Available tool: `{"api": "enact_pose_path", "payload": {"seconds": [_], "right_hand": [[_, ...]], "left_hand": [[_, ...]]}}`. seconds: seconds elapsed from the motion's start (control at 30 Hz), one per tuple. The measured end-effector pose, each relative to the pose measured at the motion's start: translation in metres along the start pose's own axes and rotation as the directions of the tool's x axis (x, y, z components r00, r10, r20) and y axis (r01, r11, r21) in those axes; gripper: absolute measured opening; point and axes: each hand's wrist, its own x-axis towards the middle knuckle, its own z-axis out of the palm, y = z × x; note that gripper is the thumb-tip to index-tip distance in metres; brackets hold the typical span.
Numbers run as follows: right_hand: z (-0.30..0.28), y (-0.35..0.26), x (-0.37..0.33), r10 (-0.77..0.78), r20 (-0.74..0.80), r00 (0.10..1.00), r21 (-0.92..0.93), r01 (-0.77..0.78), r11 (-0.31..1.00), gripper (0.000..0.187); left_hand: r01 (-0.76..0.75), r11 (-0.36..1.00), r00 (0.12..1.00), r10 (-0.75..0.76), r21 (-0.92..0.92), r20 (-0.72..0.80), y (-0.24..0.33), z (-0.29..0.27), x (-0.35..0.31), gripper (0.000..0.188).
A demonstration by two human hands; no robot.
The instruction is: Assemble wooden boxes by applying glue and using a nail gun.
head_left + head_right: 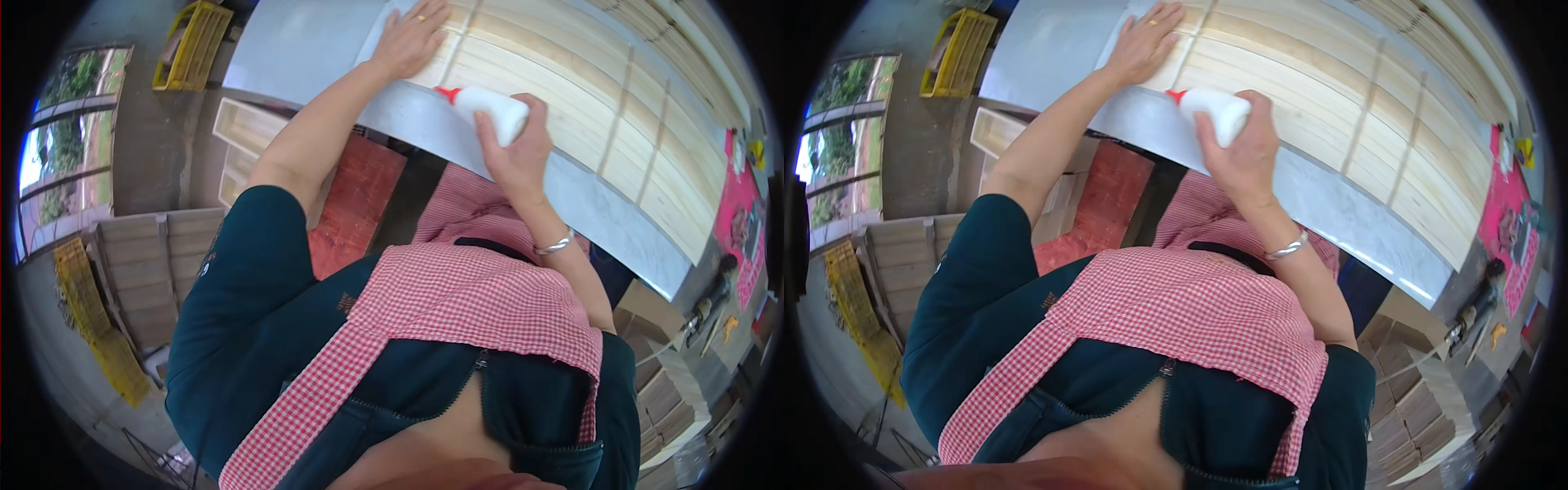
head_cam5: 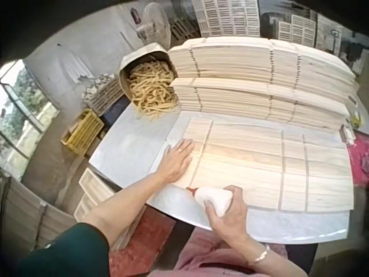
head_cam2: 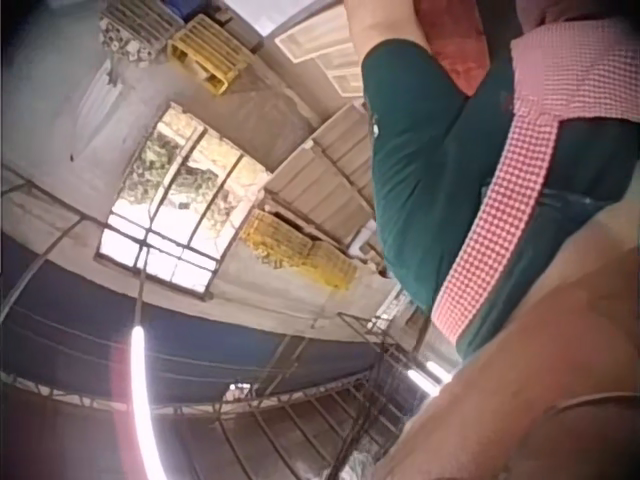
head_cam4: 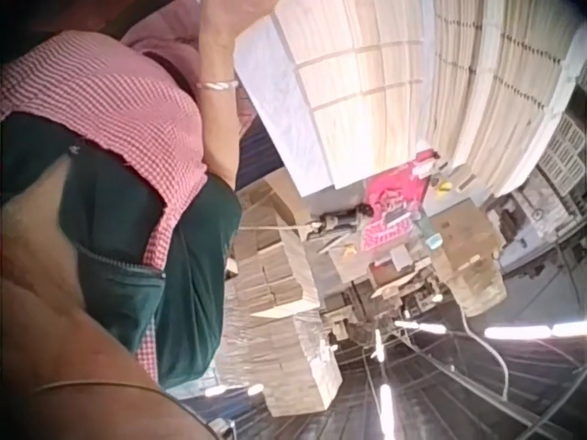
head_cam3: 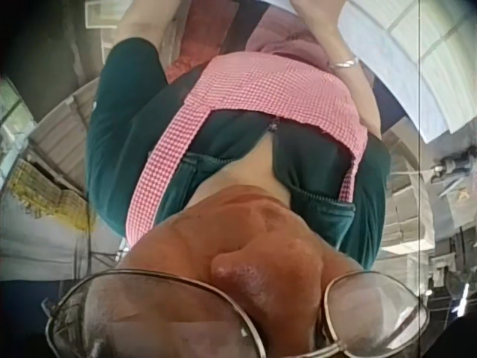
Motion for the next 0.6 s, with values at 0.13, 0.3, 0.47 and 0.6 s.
{"api": "enact_pose_path", "payload": {"seconds": [0.13, 0.3, 0.47, 0.6], "right_hand": [[-0.013, 0.017, 0.013, 0.154, 0.036, 0.987, 0.218, -0.158, 0.963, 0.049], [-0.088, 0.039, 0.028, 0.214, -0.067, 0.975, 0.353, -0.178, 0.919, 0.049], [-0.208, 0.107, 0.051, 0.099, -0.436, 0.895, 0.297, 0.038, 0.954, 0.049], [-0.325, 0.193, 0.083, 0.043, -0.641, 0.766, 0.007, -0.050, 0.999, 0.050]], "left_hand": [[0.167, 0.986, 0.981, -0.166, 0.003, 0.103, -0.004, 0.003, 0.021, 0.052], [0.176, 0.984, 0.973, -0.175, 0.008, 0.151, 0.003, -0.004, 0.032, 0.050], [0.169, 0.985, 0.964, -0.169, 0.020, 0.208, 0.016, -0.028, 0.043, 0.050], [0.206, 0.971, 0.941, -0.231, 0.122, 0.246, 0.029, -0.038, 0.044, 0.051]]}}
